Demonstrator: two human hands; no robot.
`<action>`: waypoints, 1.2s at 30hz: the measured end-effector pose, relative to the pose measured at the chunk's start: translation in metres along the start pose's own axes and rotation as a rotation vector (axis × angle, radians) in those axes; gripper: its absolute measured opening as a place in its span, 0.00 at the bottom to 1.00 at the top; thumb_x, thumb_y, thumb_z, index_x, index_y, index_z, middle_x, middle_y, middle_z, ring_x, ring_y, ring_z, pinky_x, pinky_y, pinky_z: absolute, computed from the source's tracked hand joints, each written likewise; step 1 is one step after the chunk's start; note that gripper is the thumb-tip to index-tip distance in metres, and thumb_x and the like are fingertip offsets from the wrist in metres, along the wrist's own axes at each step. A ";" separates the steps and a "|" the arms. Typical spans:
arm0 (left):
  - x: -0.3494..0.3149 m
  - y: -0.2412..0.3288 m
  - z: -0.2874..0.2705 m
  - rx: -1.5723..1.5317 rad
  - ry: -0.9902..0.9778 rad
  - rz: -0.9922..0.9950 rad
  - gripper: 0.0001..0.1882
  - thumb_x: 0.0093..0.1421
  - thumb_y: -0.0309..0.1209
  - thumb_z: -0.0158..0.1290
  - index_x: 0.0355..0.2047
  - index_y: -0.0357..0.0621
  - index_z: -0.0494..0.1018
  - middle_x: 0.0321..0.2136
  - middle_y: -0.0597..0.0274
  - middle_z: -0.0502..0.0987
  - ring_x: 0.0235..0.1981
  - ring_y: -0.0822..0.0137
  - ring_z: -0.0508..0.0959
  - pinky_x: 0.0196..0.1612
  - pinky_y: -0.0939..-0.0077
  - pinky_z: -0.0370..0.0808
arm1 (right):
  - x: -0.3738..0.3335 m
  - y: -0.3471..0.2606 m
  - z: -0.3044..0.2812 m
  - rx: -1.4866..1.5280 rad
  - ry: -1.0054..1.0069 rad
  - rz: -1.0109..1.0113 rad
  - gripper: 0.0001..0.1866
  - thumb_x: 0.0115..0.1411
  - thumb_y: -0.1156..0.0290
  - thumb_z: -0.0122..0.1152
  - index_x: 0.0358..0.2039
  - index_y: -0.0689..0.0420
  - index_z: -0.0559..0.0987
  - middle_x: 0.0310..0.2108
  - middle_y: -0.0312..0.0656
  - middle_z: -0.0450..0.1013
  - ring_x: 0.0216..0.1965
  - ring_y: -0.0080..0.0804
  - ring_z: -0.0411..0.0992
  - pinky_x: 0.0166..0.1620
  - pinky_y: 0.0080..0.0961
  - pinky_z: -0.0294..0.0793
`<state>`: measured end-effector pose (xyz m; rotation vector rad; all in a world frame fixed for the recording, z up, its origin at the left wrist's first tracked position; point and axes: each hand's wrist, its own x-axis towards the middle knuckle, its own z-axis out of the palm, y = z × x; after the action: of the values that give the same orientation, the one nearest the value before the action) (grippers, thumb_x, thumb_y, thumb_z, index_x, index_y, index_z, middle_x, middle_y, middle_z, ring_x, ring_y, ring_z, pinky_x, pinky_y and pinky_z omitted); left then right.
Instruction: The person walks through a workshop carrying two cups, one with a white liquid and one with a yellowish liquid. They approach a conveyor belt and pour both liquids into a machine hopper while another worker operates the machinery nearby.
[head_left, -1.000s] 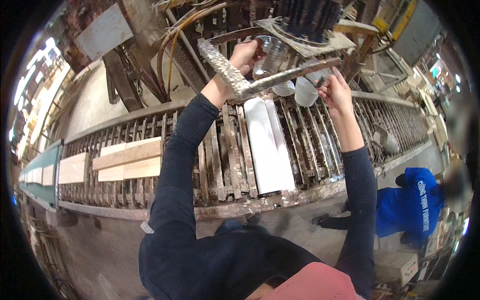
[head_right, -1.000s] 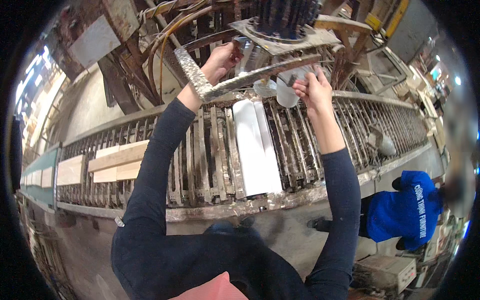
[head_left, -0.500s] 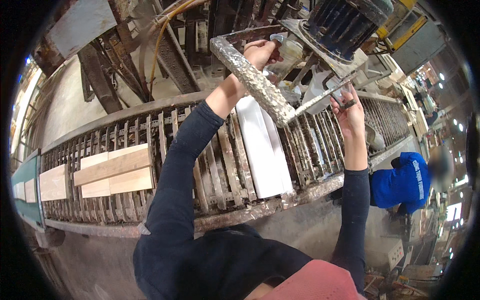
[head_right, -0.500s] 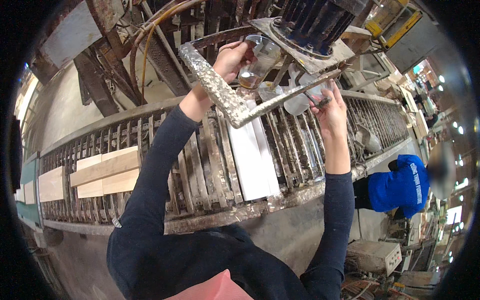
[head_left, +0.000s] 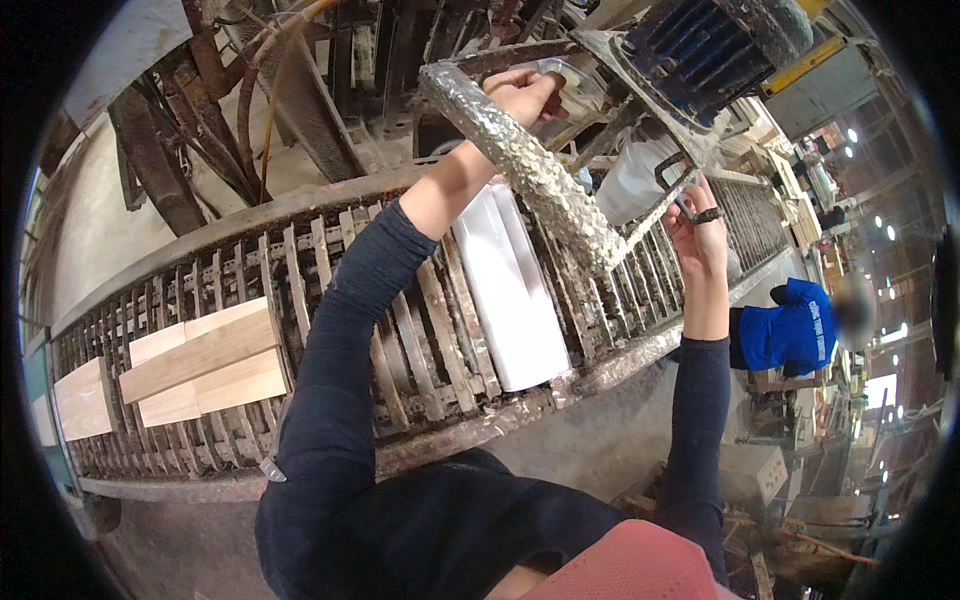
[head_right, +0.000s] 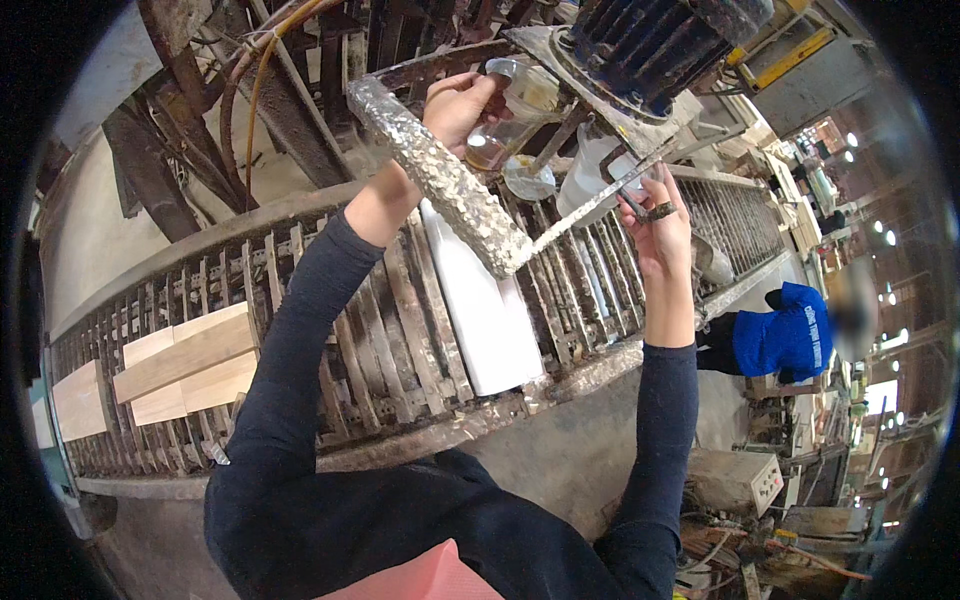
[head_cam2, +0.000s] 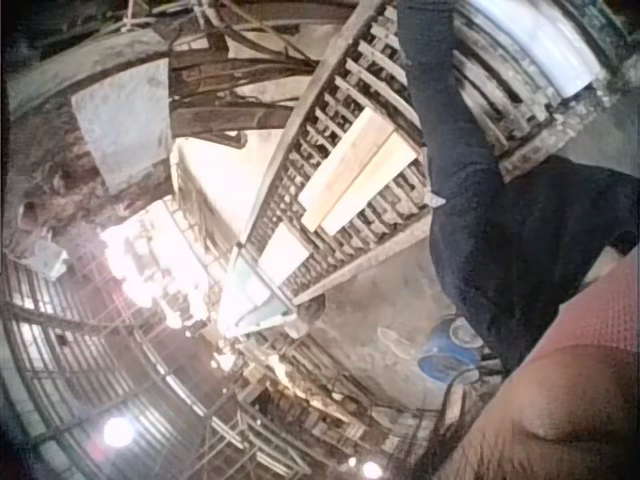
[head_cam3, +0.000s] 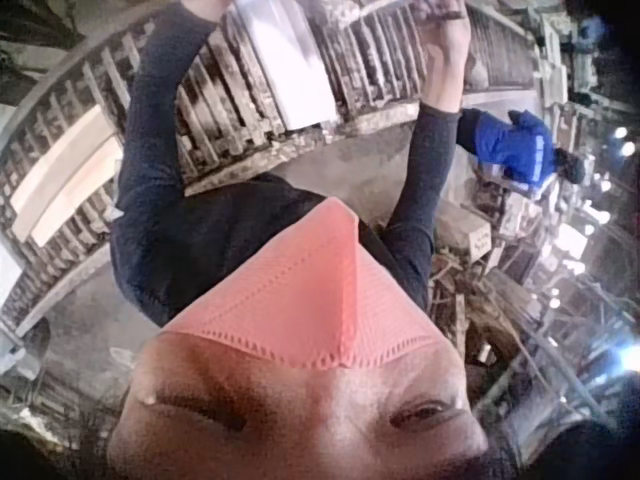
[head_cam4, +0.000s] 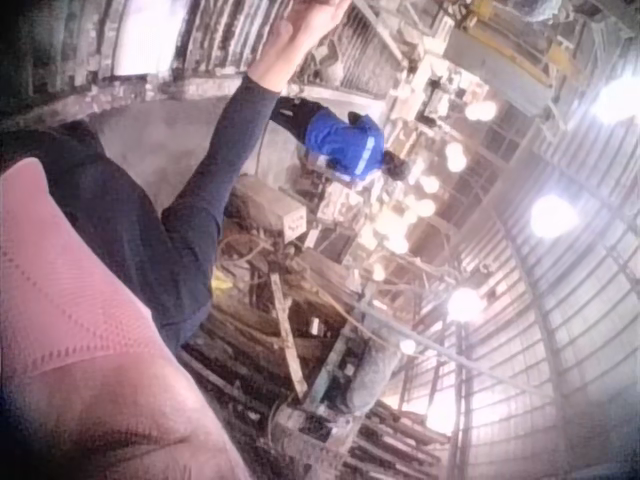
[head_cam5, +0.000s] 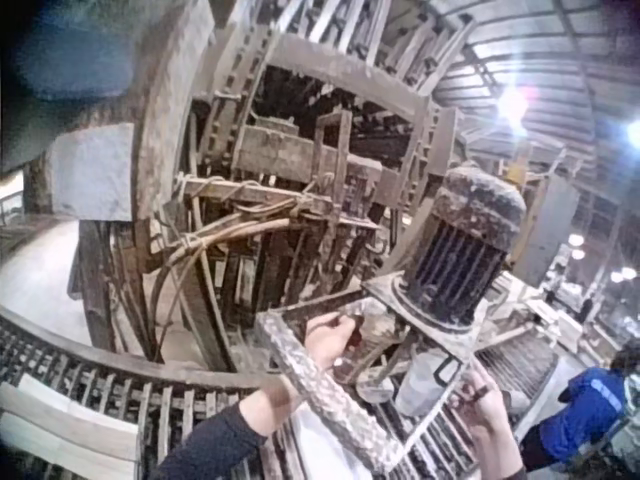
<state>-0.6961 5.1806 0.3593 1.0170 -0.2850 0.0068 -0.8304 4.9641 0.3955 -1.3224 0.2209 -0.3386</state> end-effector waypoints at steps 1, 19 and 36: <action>-0.001 0.000 0.001 -0.004 0.007 -0.013 0.08 0.52 0.30 0.51 0.23 0.36 0.72 0.16 0.61 0.73 0.17 0.72 0.74 0.20 0.84 0.65 | 0.000 -0.001 0.001 0.001 0.003 0.005 0.31 0.54 0.74 0.48 0.57 0.57 0.51 0.21 0.42 0.67 0.17 0.26 0.66 0.19 0.16 0.65; 0.000 0.000 0.001 0.050 0.022 0.019 0.11 0.52 0.30 0.49 0.20 0.33 0.72 0.18 0.59 0.74 0.18 0.69 0.76 0.19 0.86 0.71 | 0.006 0.002 -0.007 0.046 -0.023 0.033 0.29 0.53 0.74 0.48 0.56 0.55 0.54 0.20 0.40 0.69 0.18 0.27 0.69 0.19 0.16 0.67; 0.003 -0.003 0.000 0.150 0.004 0.024 0.08 0.53 0.30 0.48 0.24 0.36 0.70 0.17 0.59 0.74 0.18 0.70 0.75 0.19 0.83 0.65 | 0.009 0.001 -0.012 0.025 -0.025 0.046 0.29 0.53 0.75 0.49 0.55 0.56 0.54 0.21 0.42 0.69 0.20 0.29 0.68 0.21 0.18 0.67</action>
<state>-0.6926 5.1783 0.3577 1.1621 -0.2964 0.0528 -0.8258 4.9503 0.3918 -1.2937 0.2255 -0.2848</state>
